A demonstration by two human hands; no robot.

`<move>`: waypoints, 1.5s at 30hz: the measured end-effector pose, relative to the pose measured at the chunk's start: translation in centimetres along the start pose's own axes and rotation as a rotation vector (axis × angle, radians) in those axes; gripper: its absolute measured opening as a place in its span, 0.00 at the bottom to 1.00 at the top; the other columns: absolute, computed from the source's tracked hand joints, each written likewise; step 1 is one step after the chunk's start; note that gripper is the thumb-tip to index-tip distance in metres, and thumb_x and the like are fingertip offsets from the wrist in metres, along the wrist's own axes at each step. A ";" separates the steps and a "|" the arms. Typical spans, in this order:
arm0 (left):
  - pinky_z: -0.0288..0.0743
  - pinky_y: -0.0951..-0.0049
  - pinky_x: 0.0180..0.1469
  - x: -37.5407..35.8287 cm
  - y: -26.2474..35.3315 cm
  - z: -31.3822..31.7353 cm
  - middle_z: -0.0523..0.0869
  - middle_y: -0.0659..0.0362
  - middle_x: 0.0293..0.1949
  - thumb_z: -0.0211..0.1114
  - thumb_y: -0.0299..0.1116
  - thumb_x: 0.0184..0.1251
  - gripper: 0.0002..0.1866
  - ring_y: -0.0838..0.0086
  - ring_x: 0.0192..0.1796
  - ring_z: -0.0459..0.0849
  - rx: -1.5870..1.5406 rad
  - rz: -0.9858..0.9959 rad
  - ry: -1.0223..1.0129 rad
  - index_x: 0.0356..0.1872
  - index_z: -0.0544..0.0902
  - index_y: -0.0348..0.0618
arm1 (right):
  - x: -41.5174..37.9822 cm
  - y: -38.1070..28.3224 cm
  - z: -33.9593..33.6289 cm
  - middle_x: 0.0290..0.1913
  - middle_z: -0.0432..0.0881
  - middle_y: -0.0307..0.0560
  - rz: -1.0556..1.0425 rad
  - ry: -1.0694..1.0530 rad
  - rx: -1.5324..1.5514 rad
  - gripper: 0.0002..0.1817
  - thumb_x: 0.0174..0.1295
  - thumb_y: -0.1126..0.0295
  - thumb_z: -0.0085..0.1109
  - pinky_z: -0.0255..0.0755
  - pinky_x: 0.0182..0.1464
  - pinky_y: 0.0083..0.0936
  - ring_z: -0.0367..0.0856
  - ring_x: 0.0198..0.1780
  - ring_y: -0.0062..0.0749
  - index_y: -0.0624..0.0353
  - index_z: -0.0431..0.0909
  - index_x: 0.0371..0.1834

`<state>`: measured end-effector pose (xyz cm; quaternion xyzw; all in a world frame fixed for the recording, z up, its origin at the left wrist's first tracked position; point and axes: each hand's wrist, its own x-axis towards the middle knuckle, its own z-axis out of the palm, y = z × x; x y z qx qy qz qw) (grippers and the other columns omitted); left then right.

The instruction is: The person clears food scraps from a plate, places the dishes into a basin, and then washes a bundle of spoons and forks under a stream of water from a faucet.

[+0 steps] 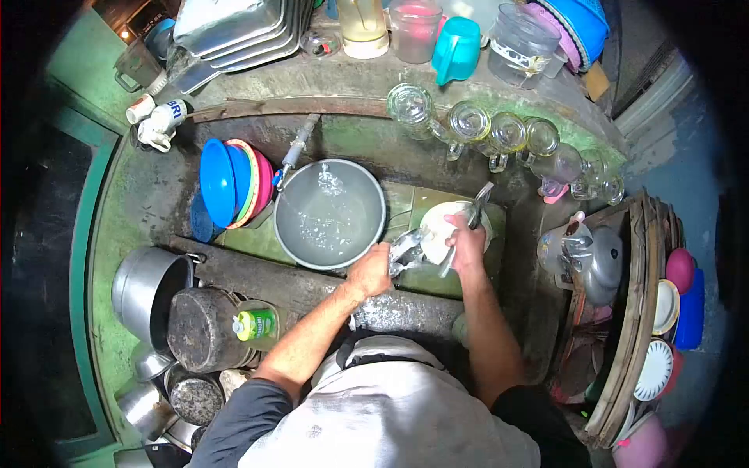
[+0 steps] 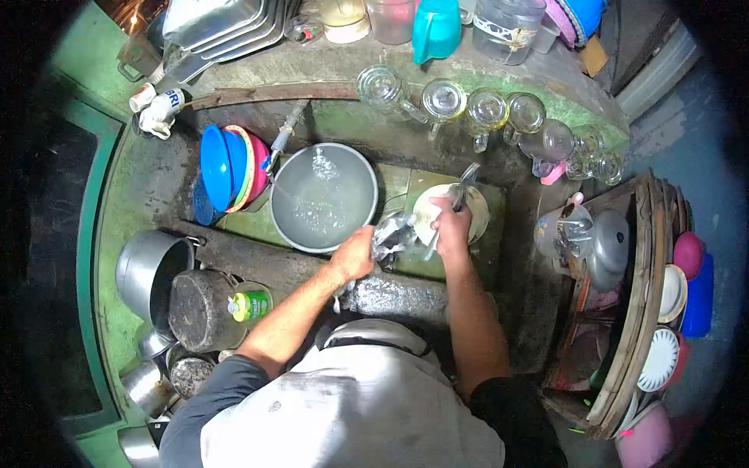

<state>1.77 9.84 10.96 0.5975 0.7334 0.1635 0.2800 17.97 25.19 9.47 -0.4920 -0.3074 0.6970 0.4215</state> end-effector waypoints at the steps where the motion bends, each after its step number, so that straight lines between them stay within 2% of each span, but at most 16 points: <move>1: 0.68 0.53 0.58 0.2 -0.2 0.7 0.76 0.37 0.46 0.61 0.21 0.46 0.23 0.42 0.54 0.74 -0.066 -0.095 -0.021 0.47 0.67 0.31 | -0.5 -0.4 0.2 0.26 0.75 0.38 -0.002 -0.057 -0.096 0.09 0.57 0.70 0.63 0.61 0.16 0.19 0.66 0.17 0.18 0.61 0.77 0.38; 6: 0.75 0.52 0.51 0.9 1.6 1.5 0.75 0.37 0.46 0.66 0.24 0.44 0.27 0.43 0.49 0.78 0.066 -0.169 0.066 0.47 0.66 0.33 | -3.1 3.9 1.4 0.29 0.78 0.37 -0.177 -0.023 -0.342 0.13 0.51 0.70 0.70 0.62 0.18 0.17 0.69 0.21 0.16 0.60 0.79 0.38; 8: 0.77 0.51 0.48 1.2 2.5 1.3 0.75 0.37 0.46 0.68 0.25 0.43 0.28 0.44 0.48 0.79 0.108 -0.175 0.066 0.47 0.65 0.33 | -3.4 5.6 1.8 0.28 0.78 0.36 -0.176 -0.015 -0.289 0.12 0.50 0.72 0.70 0.62 0.18 0.20 0.70 0.21 0.17 0.60 0.79 0.36; 10: 0.78 0.52 0.45 1.3 3.3 0.9 0.75 0.40 0.46 0.59 0.22 0.50 0.20 0.45 0.44 0.81 0.098 -0.163 0.091 0.46 0.66 0.34 | -4.4 5.1 2.9 0.27 0.77 0.35 -0.100 0.042 -0.239 0.12 0.50 0.72 0.70 0.62 0.16 0.20 0.69 0.19 0.16 0.60 0.78 0.37; 17: 0.78 0.52 0.46 2.5 2.2 2.7 0.74 0.37 0.46 0.66 0.23 0.44 0.27 0.44 0.45 0.81 0.010 -0.206 0.085 0.46 0.63 0.33 | -6.3 3.3 4.3 0.24 0.74 0.32 -0.112 0.110 0.024 0.11 0.52 0.71 0.70 0.58 0.15 0.15 0.65 0.16 0.14 0.59 0.77 0.34; 20: 0.77 0.53 0.46 2.5 1.1 2.9 0.74 0.36 0.47 0.67 0.25 0.47 0.26 0.43 0.46 0.80 0.012 -0.166 0.134 0.46 0.63 0.32 | -5.9 3.2 3.6 0.23 0.74 0.31 -0.062 -0.003 -0.141 0.09 0.52 0.72 0.70 0.56 0.14 0.16 0.65 0.17 0.13 0.59 0.78 0.32; 24: 0.76 0.50 0.44 1.7 4.3 1.4 0.77 0.35 0.41 0.62 0.28 0.53 0.22 0.42 0.42 0.81 -0.094 -0.150 0.125 0.47 0.65 0.32 | -3.8 4.7 3.6 0.26 0.79 0.35 -0.036 0.002 -0.252 0.08 0.50 0.74 0.70 0.69 0.27 0.22 0.73 0.25 0.19 0.62 0.80 0.30; 25: 0.76 0.49 0.43 1.8 4.4 1.9 0.76 0.35 0.42 0.62 0.33 0.56 0.23 0.43 0.42 0.81 -0.093 -0.167 0.132 0.48 0.65 0.32 | -3.5 4.5 4.1 0.26 0.79 0.37 -0.208 0.003 -0.416 0.06 0.53 0.74 0.68 0.67 0.20 0.19 0.74 0.21 0.19 0.61 0.80 0.32; 26: 0.76 0.50 0.42 2.2 3.8 2.9 0.75 0.35 0.43 0.62 0.33 0.56 0.24 0.43 0.41 0.82 -0.072 -0.180 0.120 0.49 0.64 0.31 | -3.9 4.6 4.3 0.28 0.80 0.38 -0.075 -0.028 -0.103 0.05 0.54 0.76 0.66 0.70 0.24 0.20 0.76 0.24 0.22 0.61 0.80 0.32; 32: 0.76 0.52 0.47 2.3 3.0 2.8 0.75 0.37 0.45 0.62 0.28 0.51 0.22 0.44 0.46 0.80 -0.014 -0.185 0.068 0.47 0.66 0.31 | -2.4 5.1 4.0 0.29 0.82 0.39 -0.225 -0.006 -0.448 0.05 0.52 0.76 0.61 0.73 0.33 0.23 0.78 0.29 0.22 0.64 0.79 0.31; 36: 0.73 0.55 0.52 1.2 2.1 1.2 0.79 0.38 0.43 0.62 0.25 0.50 0.22 0.47 0.50 0.79 -0.118 -0.135 -0.033 0.49 0.70 0.34 | -1.5 3.4 3.8 0.23 0.75 0.40 -0.086 0.072 -0.158 0.06 0.49 0.76 0.60 0.61 0.14 0.20 0.71 0.18 0.20 0.61 0.74 0.31; 38: 0.75 0.60 0.49 0.9 -0.2 2.3 0.80 0.41 0.41 0.61 0.23 0.50 0.23 0.54 0.47 0.82 -0.312 -0.018 0.016 0.51 0.70 0.34 | -0.7 1.6 3.1 0.24 0.76 0.40 -0.086 0.119 -0.071 0.05 0.52 0.77 0.57 0.61 0.14 0.19 0.70 0.17 0.20 0.61 0.74 0.32; 40: 0.76 0.70 0.44 0.4 -1.8 3.0 0.83 0.56 0.39 0.59 0.19 0.56 0.23 0.72 0.42 0.81 -0.893 -0.231 -0.184 0.56 0.71 0.38 | 1.2 2.1 1.1 0.26 0.77 0.41 -0.105 0.158 0.043 0.04 0.54 0.79 0.55 0.64 0.16 0.18 0.70 0.16 0.21 0.61 0.73 0.32; 42: 0.77 0.73 0.38 0.1 -3.7 3.5 0.81 0.60 0.39 0.58 0.18 0.56 0.22 0.76 0.38 0.81 -1.077 -0.165 -0.122 0.54 0.71 0.38 | 4.3 4.0 -1.5 0.25 0.75 0.40 -0.192 0.218 0.138 0.08 0.49 0.77 0.59 0.64 0.19 0.22 0.68 0.16 0.25 0.62 0.74 0.33; 44: 0.80 0.73 0.34 -0.7 -2.7 1.0 0.81 0.60 0.40 0.59 0.18 0.58 0.25 0.74 0.36 0.82 -1.357 -0.339 -0.163 0.58 0.69 0.41 | 2.4 3.0 -2.0 0.22 0.74 0.39 -0.161 0.225 0.197 0.08 0.53 0.72 0.64 0.65 0.19 0.24 0.68 0.16 0.25 0.61 0.75 0.33; 45: 0.81 0.72 0.33 -0.5 -3.3 1.3 0.81 0.60 0.40 0.59 0.18 0.59 0.25 0.74 0.36 0.82 -1.369 -0.278 -0.173 0.59 0.69 0.41 | 2.0 3.0 -2.8 0.20 0.73 0.38 0.008 0.090 0.133 0.09 0.54 0.70 0.65 0.65 0.19 0.25 0.68 0.15 0.24 0.61 0.76 0.32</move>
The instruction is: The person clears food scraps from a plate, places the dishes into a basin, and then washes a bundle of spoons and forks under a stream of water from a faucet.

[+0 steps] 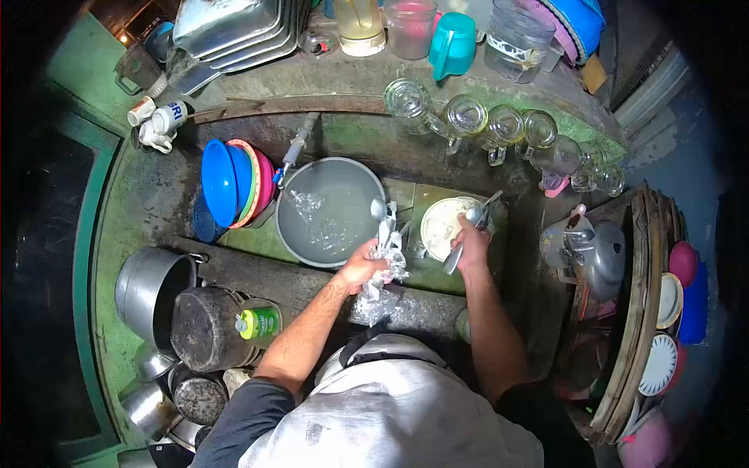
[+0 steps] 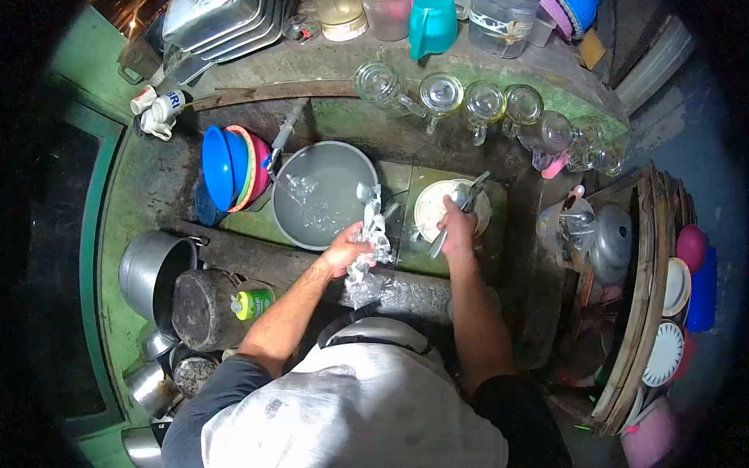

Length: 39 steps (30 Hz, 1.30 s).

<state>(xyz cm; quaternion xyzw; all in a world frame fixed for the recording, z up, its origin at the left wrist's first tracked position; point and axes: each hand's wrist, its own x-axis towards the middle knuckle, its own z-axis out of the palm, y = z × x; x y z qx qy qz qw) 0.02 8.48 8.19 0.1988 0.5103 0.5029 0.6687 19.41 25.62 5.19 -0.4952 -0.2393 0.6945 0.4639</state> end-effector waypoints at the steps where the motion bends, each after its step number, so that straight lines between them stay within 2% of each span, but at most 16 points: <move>1: 0.81 0.71 0.33 0.2 0.0 -0.1 0.82 0.59 0.40 0.59 0.18 0.60 0.25 0.73 0.36 0.83 -0.004 0.039 -0.045 0.59 0.69 0.41 | -1.0 -0.7 -0.1 0.18 0.72 0.37 0.173 -0.123 -0.074 0.10 0.55 0.68 0.67 0.65 0.18 0.26 0.67 0.14 0.24 0.61 0.76 0.32; 7: 0.80 0.75 0.35 1.1 0.6 2.0 0.82 0.58 0.39 0.59 0.17 0.57 0.26 0.77 0.35 0.82 -0.041 0.066 -0.128 0.59 0.69 0.37 | -6.3 0.6 3.6 0.19 0.73 0.33 0.291 -0.350 -0.300 0.05 0.58 0.72 0.64 0.62 0.15 0.20 0.66 0.13 0.17 0.59 0.78 0.31; 9: 0.79 0.76 0.38 0.8 1.2 2.5 0.82 0.60 0.41 0.60 0.17 0.56 0.24 0.79 0.37 0.82 0.155 0.048 -0.099 0.56 0.71 0.37 | -7.9 0.0 5.1 0.19 0.75 0.35 0.216 -0.300 -0.186 0.03 0.58 0.73 0.63 0.58 0.13 0.16 0.67 0.14 0.16 0.59 0.78 0.30; 12: 0.79 0.77 0.38 0.5 1.0 2.3 0.82 0.60 0.40 0.60 0.17 0.56 0.22 0.79 0.37 0.81 0.118 0.043 -0.077 0.55 0.72 0.37 | -6.0 0.1 4.5 0.17 0.70 0.32 0.190 -0.291 -0.104 0.05 0.57 0.71 0.64 0.59 0.15 0.17 0.62 0.13 0.16 0.58 0.77 0.29; 16: 0.78 0.77 0.37 -0.1 1.2 2.4 0.82 0.61 0.39 0.59 0.17 0.56 0.21 0.80 0.37 0.81 0.221 0.002 -0.125 0.53 0.73 0.37 | -6.4 -2.0 5.0 0.19 0.71 0.32 0.146 -0.446 -0.392 0.06 0.57 0.72 0.65 0.58 0.13 0.16 0.62 0.13 0.13 0.58 0.76 0.34; 19: 0.78 0.79 0.37 -0.2 1.3 2.8 0.82 0.61 0.39 0.59 0.17 0.56 0.20 0.81 0.36 0.81 0.218 0.011 -0.141 0.52 0.74 0.38 | -5.8 -0.4 4.7 0.25 0.80 0.40 0.113 -0.406 -0.408 0.10 0.56 0.73 0.66 0.63 0.16 0.16 0.72 0.18 0.17 0.64 0.79 0.38; 23: 0.76 0.81 0.36 -1.1 2.2 2.6 0.82 0.62 0.40 0.58 0.17 0.55 0.21 0.81 0.36 0.80 0.149 0.002 -0.186 0.53 0.74 0.38 | -4.4 -0.9 3.3 0.24 0.76 0.39 0.164 -0.438 -0.359 0.06 0.55 0.76 0.65 0.62 0.18 0.19 0.67 0.18 0.18 0.64 0.77 0.31; 25: 0.77 0.79 0.39 -0.9 2.0 2.1 0.82 0.62 0.40 0.59 0.16 0.55 0.22 0.80 0.37 0.81 0.172 0.000 -0.153 0.53 0.74 0.38 | -4.2 -1.5 2.9 0.24 0.75 0.38 0.103 -0.423 -0.420 0.06 0.55 0.76 0.65 0.61 0.18 0.20 0.67 0.18 0.18 0.64 0.77 0.31; 27: 0.77 0.75 0.48 -0.8 1.9 1.3 0.83 0.59 0.44 0.60 0.16 0.56 0.25 0.78 0.44 0.82 0.251 0.040 -0.191 0.57 0.72 0.37 | -3.6 -1.8 2.7 0.23 0.74 0.37 0.046 -0.255 -0.424 0.05 0.56 0.77 0.64 0.61 0.18 0.20 0.68 0.18 0.19 0.63 0.77 0.32; 29: 0.77 0.76 0.48 -0.7 1.7 1.0 0.83 0.59 0.44 0.59 0.15 0.56 0.24 0.78 0.45 0.82 0.189 0.015 -0.220 0.56 0.72 0.36 | -2.8 -2.1 1.8 0.22 0.74 0.37 -0.024 -0.300 -0.295 0.05 0.55 0.78 0.63 0.61 0.18 0.20 0.69 0.18 0.19 0.63 0.78 0.34; 31: 0.77 0.76 0.47 -0.4 1.6 0.8 0.83 0.59 0.43 0.60 0.15 0.56 0.23 0.79 0.44 0.82 0.224 0.098 -0.138 0.56 0.73 0.36 | -3.3 -3.2 1.4 0.23 0.75 0.37 -0.032 -0.312 -0.425 0.07 0.54 0.77 0.64 0.61 0.18 0.19 0.69 0.19 0.17 0.63 0.78 0.35; 33: 0.76 0.76 0.45 -0.6 2.2 0.9 0.84 0.61 0.40 0.61 0.17 0.57 0.20 0.80 0.41 0.81 0.423 0.091 0.065 0.53 0.75 0.36 | -3.8 -5.3 0.7 0.26 0.77 0.37 0.061 -0.499 -0.805 0.10 0.53 0.75 0.66 0.66 0.25 0.22 0.72 0.24 0.20 0.64 0.79 0.38; 35: 0.76 0.78 0.42 -0.7 2.8 0.9 0.84 0.61 0.38 0.62 0.17 0.56 0.19 0.81 0.39 0.80 0.452 0.173 -0.004 0.51 0.75 0.35 | -4.0 -5.1 0.0 0.28 0.81 0.39 -0.254 -0.841 -0.967 0.12 0.54 0.71 0.66 0.71 0.40 0.27 0.77 0.32 0.25 0.67 0.80 0.38; 37: 0.76 0.79 0.42 -0.6 3.0 1.2 0.84 0.61 0.38 0.63 0.17 0.56 0.20 0.82 0.38 0.80 0.540 0.172 -0.026 0.51 0.75 0.35 | -5.5 -6.6 1.3 0.26 0.81 0.43 -0.152 -1.023 -1.350 0.11 0.55 0.70 0.66 0.71 0.39 0.25 0.77 0.31 0.23 0.65 0.80 0.38; 38: 0.75 0.80 0.41 -0.5 3.0 1.4 0.84 0.62 0.38 0.63 0.17 0.55 0.20 0.82 0.37 0.80 0.627 0.173 -0.048 0.52 0.75 0.35 | -5.8 -5.7 1.3 0.26 0.81 0.45 -0.097 -1.084 -1.251 0.09 0.56 0.70 0.64 0.71 0.37 0.25 0.76 0.30 0.23 0.63 0.81 0.37; 39: 0.75 0.80 0.41 -0.6 3.2 1.8 0.84 0.62 0.38 0.63 0.17 0.55 0.20 0.82 0.37 0.80 0.629 0.173 -0.051 0.52 0.75 0.35 | -5.8 -4.7 1.0 0.24 0.80 0.42 -0.178 -1.187 -1.189 0.08 0.57 0.70 0.61 0.69 0.34 0.25 0.75 0.28 0.22 0.64 0.79 0.35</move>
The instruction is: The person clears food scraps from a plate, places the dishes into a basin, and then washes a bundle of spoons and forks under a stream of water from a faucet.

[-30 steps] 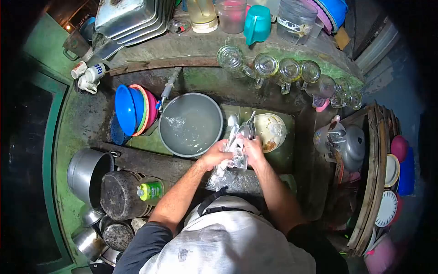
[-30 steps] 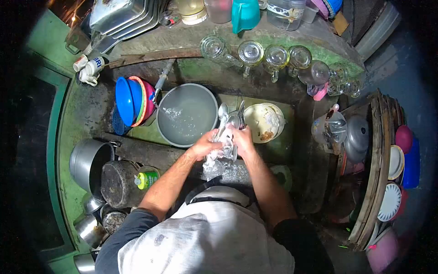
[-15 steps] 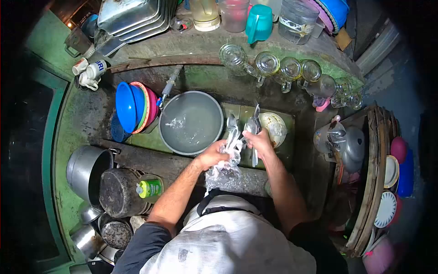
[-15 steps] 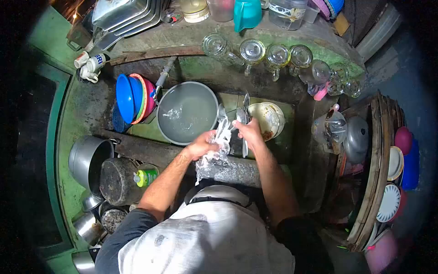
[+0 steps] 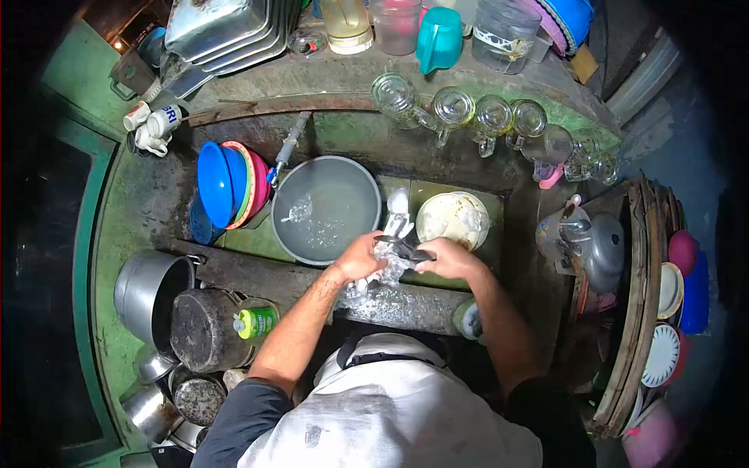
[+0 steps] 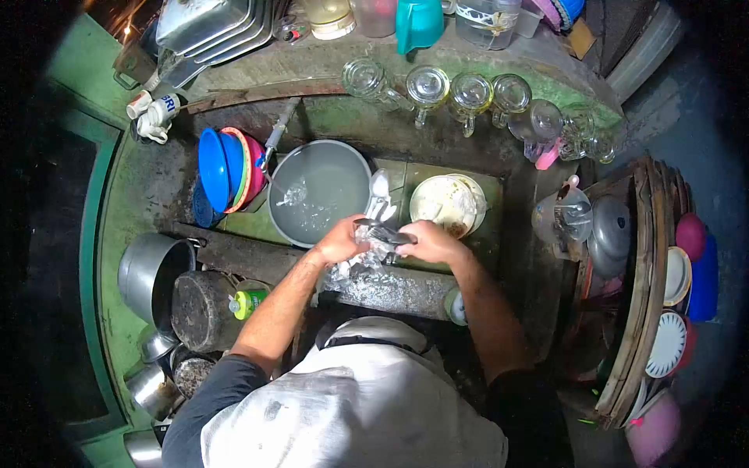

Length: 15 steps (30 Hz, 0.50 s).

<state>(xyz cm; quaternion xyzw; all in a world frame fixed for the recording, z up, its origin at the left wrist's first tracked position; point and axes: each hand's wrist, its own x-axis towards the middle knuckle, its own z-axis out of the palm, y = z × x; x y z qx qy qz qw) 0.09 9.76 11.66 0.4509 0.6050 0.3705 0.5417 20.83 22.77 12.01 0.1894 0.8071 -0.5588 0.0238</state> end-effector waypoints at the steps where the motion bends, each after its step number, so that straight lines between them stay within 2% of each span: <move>1: 0.75 0.79 0.40 0.0 0.5 0.2 0.84 0.61 0.38 0.64 0.17 0.54 0.20 0.82 0.37 0.80 -0.033 -0.021 -0.002 0.50 0.76 0.35 | -0.1 -1.4 0.3 0.23 0.80 0.41 0.078 -0.012 0.092 0.07 0.58 0.70 0.60 0.69 0.32 0.24 0.74 0.27 0.21 0.65 0.79 0.34; 2: 0.75 0.77 0.40 0.0 0.7 0.2 0.84 0.61 0.37 0.65 0.17 0.53 0.20 0.81 0.37 0.80 -0.067 -0.043 -0.002 0.49 0.76 0.36 | -0.3 -2.7 0.5 0.23 0.79 0.40 0.154 -0.027 0.184 0.07 0.59 0.71 0.59 0.68 0.31 0.24 0.73 0.26 0.20 0.65 0.78 0.32; 4: 0.75 0.78 0.39 0.2 0.3 0.0 0.84 0.61 0.37 0.65 0.18 0.53 0.19 0.81 0.36 0.80 -0.149 0.027 -0.007 0.49 0.76 0.36 | -0.7 -1.7 0.6 0.22 0.77 0.37 0.096 -0.008 0.114 0.07 0.61 0.70 0.58 0.67 0.30 0.21 0.71 0.25 0.19 0.64 0.77 0.34; 7: 0.75 0.75 0.43 -0.2 -0.4 -1.2 0.83 0.61 0.37 0.64 0.20 0.56 0.18 0.79 0.38 0.80 -0.135 -0.142 -0.001 0.50 0.75 0.38 | -1.8 0.3 -0.3 0.24 0.74 0.34 0.210 0.020 0.272 0.12 0.65 0.64 0.59 0.66 0.29 0.21 0.69 0.26 0.18 0.63 0.75 0.40; 10: 0.75 0.72 0.48 -0.8 -0.8 -1.6 0.83 0.59 0.39 0.63 0.21 0.57 0.18 0.76 0.42 0.81 -0.056 -0.139 0.088 0.50 0.75 0.38 | -2.0 3.8 0.3 0.24 0.72 0.34 0.221 0.357 0.661 0.13 0.64 0.65 0.60 0.67 0.26 0.21 0.66 0.21 0.16 0.62 0.73 0.44; 11: 0.75 0.71 0.51 -1.0 -0.7 -1.7 0.83 0.57 0.41 0.63 0.22 0.58 0.18 0.73 0.45 0.81 0.087 -0.062 0.093 0.51 0.75 0.38 | -1.7 4.8 0.5 0.24 0.71 0.34 0.203 0.455 0.813 0.13 0.63 0.67 0.61 0.68 0.25 0.21 0.65 0.19 0.16 0.61 0.73 0.45; 12: 0.75 0.71 0.51 -0.9 -0.9 -1.4 0.83 0.57 0.41 0.63 0.22 0.58 0.18 0.73 0.45 0.81 0.086 -0.062 0.088 0.51 0.75 0.38 | -1.2 4.3 0.7 0.24 0.71 0.34 0.206 0.460 0.813 0.13 0.63 0.67 0.61 0.68 0.25 0.21 0.65 0.19 0.16 0.61 0.73 0.45; 14: 0.76 0.74 0.45 -0.5 -1.4 -0.5 0.83 0.59 0.40 0.60 0.19 0.56 0.19 0.76 0.42 0.81 0.186 0.093 0.000 0.51 0.75 0.38 | 0.4 2.4 1.4 0.22 0.70 0.33 0.216 0.621 1.070 0.10 0.61 0.70 0.63 0.68 0.22 0.20 0.63 0.17 0.15 0.59 0.72 0.41; 15: 0.74 0.72 0.52 -0.5 -0.2 -0.1 0.84 0.57 0.43 0.61 0.20 0.55 0.20 0.75 0.47 0.81 0.172 0.003 -0.081 0.52 0.75 0.39 | 1.3 2.1 1.9 0.22 0.71 0.32 0.178 0.581 1.105 0.10 0.60 0.71 0.64 0.68 0.21 0.19 0.64 0.16 0.15 0.59 0.74 0.41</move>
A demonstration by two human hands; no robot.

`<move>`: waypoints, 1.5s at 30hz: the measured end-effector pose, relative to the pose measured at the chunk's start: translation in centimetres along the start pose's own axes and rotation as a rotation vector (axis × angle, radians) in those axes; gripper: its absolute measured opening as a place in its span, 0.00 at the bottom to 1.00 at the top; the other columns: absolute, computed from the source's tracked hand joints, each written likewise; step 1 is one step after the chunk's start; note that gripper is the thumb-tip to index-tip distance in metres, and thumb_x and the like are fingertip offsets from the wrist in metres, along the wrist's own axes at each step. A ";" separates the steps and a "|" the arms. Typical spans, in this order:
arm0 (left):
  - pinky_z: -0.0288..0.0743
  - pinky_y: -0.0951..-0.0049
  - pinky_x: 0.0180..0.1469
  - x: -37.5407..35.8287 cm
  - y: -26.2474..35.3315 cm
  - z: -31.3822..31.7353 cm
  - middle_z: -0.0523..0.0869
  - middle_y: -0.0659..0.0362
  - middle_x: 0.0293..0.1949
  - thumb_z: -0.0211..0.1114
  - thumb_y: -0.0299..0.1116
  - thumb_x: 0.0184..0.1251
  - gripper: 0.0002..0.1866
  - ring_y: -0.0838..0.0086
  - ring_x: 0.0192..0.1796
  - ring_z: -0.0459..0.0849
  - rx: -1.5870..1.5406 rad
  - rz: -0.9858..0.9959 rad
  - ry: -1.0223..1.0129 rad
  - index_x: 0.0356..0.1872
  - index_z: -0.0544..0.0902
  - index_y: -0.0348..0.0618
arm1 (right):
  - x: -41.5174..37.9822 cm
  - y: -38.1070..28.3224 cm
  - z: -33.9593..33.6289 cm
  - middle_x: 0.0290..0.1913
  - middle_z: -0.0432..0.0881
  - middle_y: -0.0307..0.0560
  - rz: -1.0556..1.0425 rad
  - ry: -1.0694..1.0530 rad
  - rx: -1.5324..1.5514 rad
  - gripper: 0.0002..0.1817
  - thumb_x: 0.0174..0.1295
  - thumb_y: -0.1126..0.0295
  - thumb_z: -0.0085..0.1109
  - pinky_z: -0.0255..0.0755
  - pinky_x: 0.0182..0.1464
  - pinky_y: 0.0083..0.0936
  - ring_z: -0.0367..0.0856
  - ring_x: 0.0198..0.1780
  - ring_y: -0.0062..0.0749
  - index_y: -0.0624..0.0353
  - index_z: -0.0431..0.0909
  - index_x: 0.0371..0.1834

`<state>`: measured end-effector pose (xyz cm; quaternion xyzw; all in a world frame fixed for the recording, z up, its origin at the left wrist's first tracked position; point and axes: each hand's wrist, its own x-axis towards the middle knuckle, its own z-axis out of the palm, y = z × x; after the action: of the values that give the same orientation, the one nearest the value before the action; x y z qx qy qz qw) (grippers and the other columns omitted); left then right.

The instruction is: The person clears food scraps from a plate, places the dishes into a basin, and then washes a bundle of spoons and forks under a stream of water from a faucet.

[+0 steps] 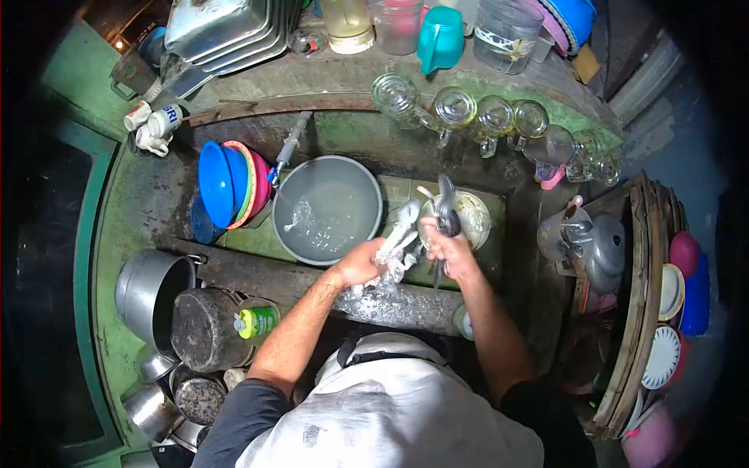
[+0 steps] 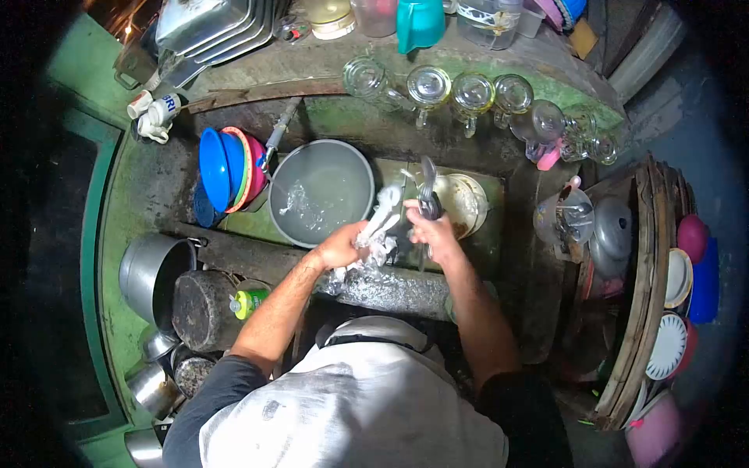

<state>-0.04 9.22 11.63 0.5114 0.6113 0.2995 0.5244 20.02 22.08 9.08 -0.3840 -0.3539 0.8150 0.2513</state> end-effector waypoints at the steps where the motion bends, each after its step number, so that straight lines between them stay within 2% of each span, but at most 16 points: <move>1: 0.74 0.71 0.53 0.0 1.9 0.1 0.84 0.57 0.44 0.62 0.21 0.55 0.22 0.74 0.47 0.80 -0.083 -0.067 -0.102 0.54 0.74 0.40 | 0.5 0.3 0.7 0.22 0.72 0.32 0.001 -0.053 0.033 0.10 0.59 0.71 0.64 0.68 0.20 0.19 0.65 0.15 0.14 0.59 0.77 0.42; 5: 0.76 0.74 0.48 0.3 1.9 1.0 0.83 0.59 0.44 0.61 0.22 0.58 0.22 0.77 0.45 0.80 -0.053 0.110 -0.157 0.55 0.73 0.38 | 1.2 -0.8 2.8 0.22 0.76 0.34 0.049 -0.076 0.007 0.07 0.58 0.70 0.64 0.68 0.19 0.18 0.73 0.17 0.19 0.59 0.77 0.33; 9: 0.75 0.78 0.42 -0.4 1.5 0.9 0.82 0.62 0.39 0.61 0.22 0.58 0.18 0.81 0.38 0.79 -0.379 -0.034 -0.254 0.51 0.75 0.39 | 2.4 -1.8 2.1 0.21 0.75 0.35 0.009 0.063 0.411 0.05 0.60 0.69 0.62 0.67 0.20 0.18 0.72 0.18 0.20 0.54 0.76 0.29; 12: 0.73 0.78 0.36 -0.6 2.2 0.6 0.80 0.64 0.31 0.62 0.25 0.62 0.09 0.82 0.32 0.76 -0.453 -0.088 -0.198 0.43 0.78 0.39 | 3.6 -1.7 0.9 0.22 0.75 0.35 -0.011 0.013 0.403 0.05 0.61 0.69 0.62 0.69 0.21 0.21 0.74 0.20 0.21 0.54 0.77 0.30; 15: 0.72 0.78 0.34 -0.2 1.8 0.7 0.80 0.64 0.32 0.62 0.26 0.62 0.10 0.82 0.31 0.76 -0.451 -0.093 -0.237 0.44 0.78 0.39 | 3.9 -1.7 1.0 0.25 0.77 0.37 -0.009 0.048 0.366 0.06 0.62 0.68 0.59 0.70 0.25 0.23 0.74 0.24 0.24 0.57 0.77 0.31; 17: 0.72 0.79 0.34 -0.1 1.7 0.8 0.80 0.64 0.32 0.62 0.26 0.62 0.12 0.82 0.31 0.76 -0.407 -0.133 -0.224 0.46 0.77 0.40 | 4.2 -2.0 1.0 0.28 0.77 0.40 0.022 0.005 0.604 0.07 0.63 0.68 0.57 0.71 0.30 0.25 0.74 0.27 0.26 0.60 0.76 0.33; 21: 0.74 0.79 0.34 0.2 0.4 0.6 0.81 0.63 0.37 0.59 0.24 0.63 0.16 0.82 0.33 0.77 -0.545 -0.103 -0.249 0.52 0.74 0.40 | 3.6 -3.0 0.9 0.26 0.75 0.40 -0.188 0.125 0.595 0.05 0.62 0.70 0.57 0.70 0.30 0.27 0.72 0.26 0.26 0.57 0.71 0.33; 25: 0.76 0.77 0.38 0.4 0.3 0.4 0.82 0.63 0.36 0.59 0.25 0.64 0.14 0.80 0.35 0.80 -0.525 -0.180 -0.086 0.51 0.76 0.40 | 4.3 -2.8 -0.1 0.24 0.73 0.38 -0.248 0.255 0.506 0.06 0.62 0.71 0.59 0.68 0.25 0.25 0.70 0.23 0.24 0.56 0.71 0.31; 28: 0.75 0.78 0.33 0.6 -1.2 0.1 0.82 0.62 0.35 0.58 0.29 0.67 0.10 0.81 0.35 0.79 -0.810 -0.161 0.050 0.48 0.76 0.39 | 3.9 -3.0 0.0 0.21 0.71 0.36 -0.360 0.450 0.403 0.07 0.62 0.72 0.59 0.65 0.20 0.21 0.68 0.19 0.21 0.56 0.69 0.32; 31: 0.77 0.75 0.36 1.3 0.4 1.6 0.81 0.62 0.34 0.60 0.32 0.68 0.11 0.79 0.36 0.79 -0.917 -0.157 0.149 0.48 0.75 0.40 | 3.1 -1.7 2.1 0.23 0.71 0.36 -0.410 0.521 0.303 0.07 0.62 0.74 0.59 0.63 0.19 0.19 0.67 0.18 0.19 0.56 0.69 0.35; 32: 0.78 0.73 0.39 2.2 -0.2 2.2 0.81 0.61 0.37 0.61 0.34 0.69 0.13 0.78 0.37 0.80 -0.860 -0.075 0.047 0.49 0.74 0.40 | 3.5 -0.6 2.5 0.24 0.72 0.36 -0.453 0.510 0.262 0.08 0.61 0.76 0.59 0.62 0.18 0.18 0.67 0.18 0.18 0.57 0.69 0.38; 35: 0.76 0.78 0.40 3.5 1.8 3.7 0.82 0.61 0.39 0.62 0.27 0.65 0.13 0.80 0.38 0.79 -0.405 0.111 0.164 0.50 0.74 0.39 | 3.5 1.5 4.2 0.27 0.75 0.36 -0.437 0.497 0.079 0.08 0.60 0.75 0.62 0.63 0.20 0.17 0.69 0.20 0.15 0.59 0.71 0.38; 38: 0.74 0.77 0.43 4.8 0.4 4.6 0.80 0.63 0.37 0.63 0.22 0.62 0.13 0.81 0.40 0.78 -0.259 0.211 0.354 0.47 0.75 0.40 | 2.4 1.3 6.1 0.27 0.75 0.34 -0.460 0.437 0.078 0.10 0.56 0.76 0.66 0.64 0.20 0.17 0.71 0.21 0.15 0.58 0.72 0.35; 41: 0.74 0.75 0.43 3.5 1.1 2.9 0.80 0.64 0.36 0.62 0.19 0.59 0.13 0.80 0.39 0.78 -0.436 -0.015 0.169 0.45 0.75 0.41 | 3.1 0.3 5.7 0.29 0.76 0.34 -0.537 0.461 0.205 0.12 0.54 0.77 0.68 0.66 0.21 0.17 0.72 0.22 0.16 0.57 0.73 0.35; 43: 0.74 0.75 0.43 2.4 1.1 2.2 0.80 0.64 0.37 0.62 0.19 0.59 0.13 0.80 0.39 0.78 -0.465 -0.024 0.152 0.45 0.75 0.41 | 2.5 -1.9 4.1 0.32 0.78 0.38 -0.401 0.511 0.230 0.13 0.54 0.76 0.68 0.64 0.19 0.16 0.73 0.23 0.17 0.57 0.73 0.39; 45: 0.74 0.76 0.43 1.8 -0.3 1.7 0.80 0.64 0.36 0.61 0.18 0.59 0.12 0.81 0.39 0.77 -0.376 -0.035 0.161 0.44 0.76 0.40 | 3.2 -2.5 1.7 0.27 0.75 0.35 -0.524 0.430 0.086 0.13 0.57 0.77 0.64 0.64 0.18 0.19 0.69 0.17 0.19 0.57 0.72 0.42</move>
<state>1.57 10.54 10.28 0.3682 0.5932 0.4392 0.5655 17.15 25.17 10.30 -0.4321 -0.3446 0.6374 0.5370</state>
